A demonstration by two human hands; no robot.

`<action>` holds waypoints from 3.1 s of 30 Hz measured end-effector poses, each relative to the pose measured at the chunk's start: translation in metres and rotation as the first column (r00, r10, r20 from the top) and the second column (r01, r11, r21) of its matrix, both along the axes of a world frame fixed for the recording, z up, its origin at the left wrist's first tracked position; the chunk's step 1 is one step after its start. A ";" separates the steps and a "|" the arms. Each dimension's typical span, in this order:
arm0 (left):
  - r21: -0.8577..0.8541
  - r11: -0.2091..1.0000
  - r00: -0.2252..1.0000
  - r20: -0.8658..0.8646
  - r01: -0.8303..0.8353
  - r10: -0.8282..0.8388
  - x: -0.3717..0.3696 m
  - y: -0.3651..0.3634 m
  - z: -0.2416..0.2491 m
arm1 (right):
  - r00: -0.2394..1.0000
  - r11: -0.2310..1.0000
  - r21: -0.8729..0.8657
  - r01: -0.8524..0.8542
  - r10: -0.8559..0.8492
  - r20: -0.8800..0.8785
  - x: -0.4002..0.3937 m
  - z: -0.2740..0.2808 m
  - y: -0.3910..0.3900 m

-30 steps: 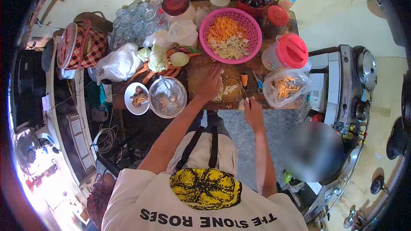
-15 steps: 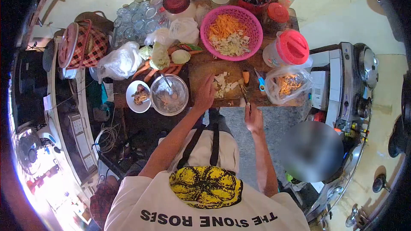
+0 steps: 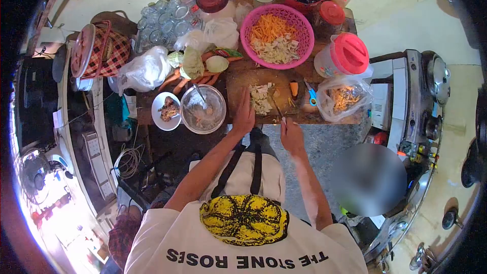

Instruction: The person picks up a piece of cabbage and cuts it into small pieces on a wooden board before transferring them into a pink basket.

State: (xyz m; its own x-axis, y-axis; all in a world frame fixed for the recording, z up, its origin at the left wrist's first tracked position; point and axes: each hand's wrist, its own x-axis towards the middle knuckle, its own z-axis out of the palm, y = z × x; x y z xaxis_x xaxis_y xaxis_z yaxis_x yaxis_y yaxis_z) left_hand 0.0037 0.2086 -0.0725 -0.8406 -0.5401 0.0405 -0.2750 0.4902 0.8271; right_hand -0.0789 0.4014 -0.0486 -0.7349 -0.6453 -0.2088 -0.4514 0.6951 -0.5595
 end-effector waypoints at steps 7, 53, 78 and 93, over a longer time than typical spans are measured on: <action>-0.051 0.998 0.999 0.041 0.033 -0.031 0.005 0.000 -0.010 | 0.992 0.993 -0.017 0.121 -0.120 0.031 -0.028 0.001 0.014; -0.110 0.994 0.997 -0.073 -0.004 -0.004 -0.053 0.015 -0.028 | 0.977 0.986 -0.083 0.141 -0.125 0.175 0.040 -0.039 -0.058; 0.032 0.986 0.951 -0.271 0.164 -0.150 -0.223 -0.079 0.057 | 0.985 0.999 -0.053 -0.007 -0.002 -0.173 -0.131 0.105 -0.133; 0.155 0.977 0.969 -0.176 -0.147 0.174 -0.073 -0.021 0.092 | 0.992 0.982 -0.185 0.025 -0.046 -0.115 -0.081 0.078 -0.040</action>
